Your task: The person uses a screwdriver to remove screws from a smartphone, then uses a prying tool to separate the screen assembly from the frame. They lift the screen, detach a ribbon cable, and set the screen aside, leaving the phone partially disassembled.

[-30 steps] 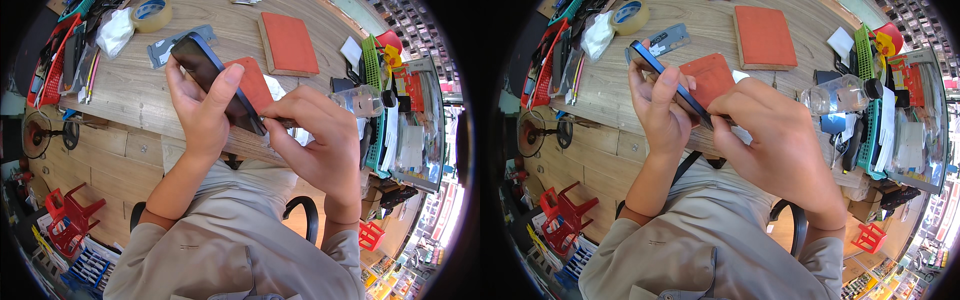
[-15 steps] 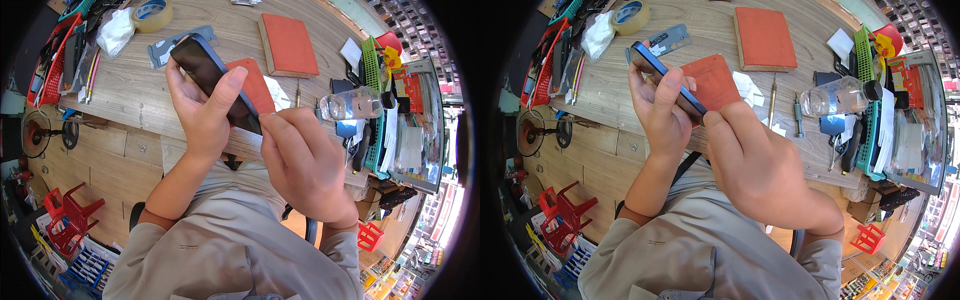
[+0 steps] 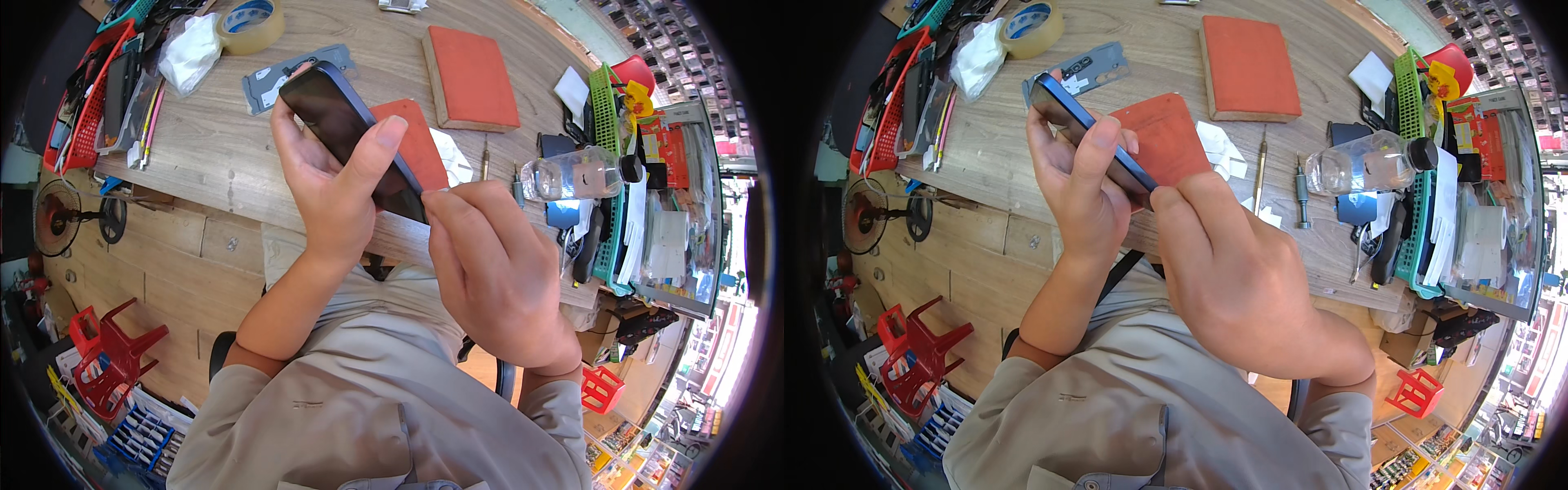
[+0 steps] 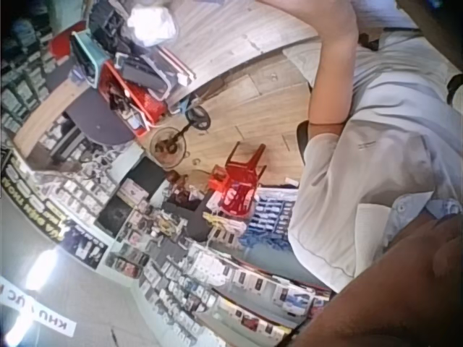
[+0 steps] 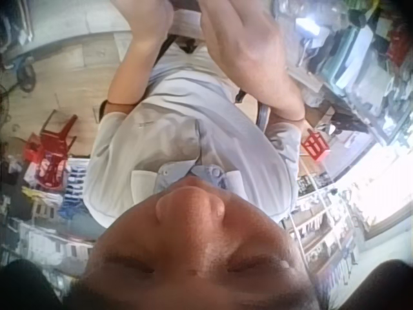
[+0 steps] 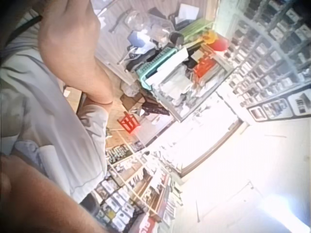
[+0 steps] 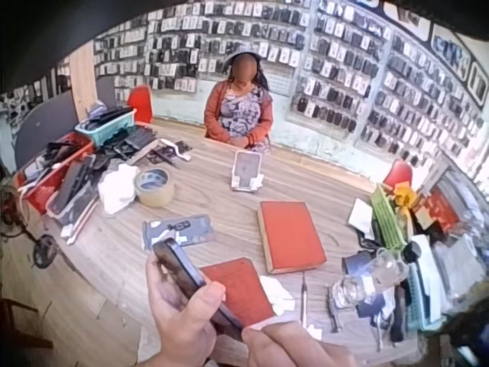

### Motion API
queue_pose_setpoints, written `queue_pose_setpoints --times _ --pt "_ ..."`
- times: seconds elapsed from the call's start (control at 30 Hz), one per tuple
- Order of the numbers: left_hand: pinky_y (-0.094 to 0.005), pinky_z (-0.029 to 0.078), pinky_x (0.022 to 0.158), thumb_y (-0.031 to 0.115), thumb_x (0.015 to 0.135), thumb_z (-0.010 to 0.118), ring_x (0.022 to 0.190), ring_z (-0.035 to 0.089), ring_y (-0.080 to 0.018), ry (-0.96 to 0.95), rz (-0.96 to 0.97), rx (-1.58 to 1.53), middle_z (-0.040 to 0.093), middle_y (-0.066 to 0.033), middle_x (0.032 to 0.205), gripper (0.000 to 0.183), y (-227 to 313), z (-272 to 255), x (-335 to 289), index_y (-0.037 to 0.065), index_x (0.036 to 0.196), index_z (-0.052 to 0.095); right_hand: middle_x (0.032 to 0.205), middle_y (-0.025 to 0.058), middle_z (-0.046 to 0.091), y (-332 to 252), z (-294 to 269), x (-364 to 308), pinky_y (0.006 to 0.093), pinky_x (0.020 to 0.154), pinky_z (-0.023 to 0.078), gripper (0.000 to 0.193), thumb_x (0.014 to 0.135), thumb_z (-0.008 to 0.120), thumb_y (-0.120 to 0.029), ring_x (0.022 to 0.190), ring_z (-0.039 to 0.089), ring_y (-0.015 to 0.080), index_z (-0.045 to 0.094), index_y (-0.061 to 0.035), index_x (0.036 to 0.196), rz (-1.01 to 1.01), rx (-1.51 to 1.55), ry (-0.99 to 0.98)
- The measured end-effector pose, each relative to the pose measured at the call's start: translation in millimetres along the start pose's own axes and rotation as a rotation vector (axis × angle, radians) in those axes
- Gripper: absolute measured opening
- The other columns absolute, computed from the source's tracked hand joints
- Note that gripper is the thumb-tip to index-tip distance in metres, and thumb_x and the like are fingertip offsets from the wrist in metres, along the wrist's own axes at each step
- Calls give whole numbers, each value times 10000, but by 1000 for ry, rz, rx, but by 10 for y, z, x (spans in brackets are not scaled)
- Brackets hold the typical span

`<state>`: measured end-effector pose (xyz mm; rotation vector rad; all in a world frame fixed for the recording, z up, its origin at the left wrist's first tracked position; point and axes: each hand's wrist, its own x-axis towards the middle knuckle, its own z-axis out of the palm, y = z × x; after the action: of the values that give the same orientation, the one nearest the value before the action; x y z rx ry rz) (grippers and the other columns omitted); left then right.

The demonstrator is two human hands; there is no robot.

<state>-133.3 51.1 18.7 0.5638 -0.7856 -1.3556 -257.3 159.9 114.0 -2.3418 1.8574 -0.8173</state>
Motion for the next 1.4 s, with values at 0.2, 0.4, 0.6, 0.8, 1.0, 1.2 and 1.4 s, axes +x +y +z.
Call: queue_pose_setpoints --times 0.2,0.4,0.6,0.8,1.0,1.2,1.4 --pt "-391 586 867 106 993 823 867 667 -204 8 5 7 652 -78 1034 800 -17 15 -3 47 1650 369 1043 127 729 31 11 -15 388 643 605 267 927 812 73 797 761 295 760 10 1182 -7 22 31" --pt "-391 585 872 129 999 830 869 675 -211 27 2 16 655 -75 1008 800 -18 13 5 42 1647 370 1000 128 742 50 1 29 384 667 598 251 923 811 76 797 757 302 773 4 1160 23 93 27" --pt "-387 584 877 154 1008 821 867 679 -213 6 -16 11 660 -74 982 811 0 9 -11 33 1657 349 945 137 780 236 -14 93 334 709 585 170 913 830 73 805 763 254 808 21 1073 59 347 46" --pt "-385 587 887 163 1007 819 871 685 -210 -3 -23 8 673 -80 989 822 12 13 3 23 1662 342 949 121 803 340 -9 120 299 731 615 147 925 838 64 841 776 192 828 35 1069 98 455 6" --pt "-382 586 893 173 1008 817 871 686 -207 -4 -14 9 678 -79 998 826 2 -7 8 15 1666 344 951 120 807 408 -26 148 290 741 637 150 926 852 56 833 783 183 831 37 1073 100 485 -40" --pt "-390 583 899 174 1011 815 862 678 -200 -4 -12 17 673 -77 991 829 -11 -13 12 5 1667 338 953 124 808 439 -7 147 289 731 639 148 930 856 52 833 787 182 830 39 1075 81 506 -38" --pt "-396 580 894 172 1013 815 839 666 -192 -4 -2 16 671 -73 975 825 -38 -28 26 0 1666 340 965 113 810 509 0 151 284 747 640 140 943 859 37 846 788 166 827 40 1079 104 568 -68"
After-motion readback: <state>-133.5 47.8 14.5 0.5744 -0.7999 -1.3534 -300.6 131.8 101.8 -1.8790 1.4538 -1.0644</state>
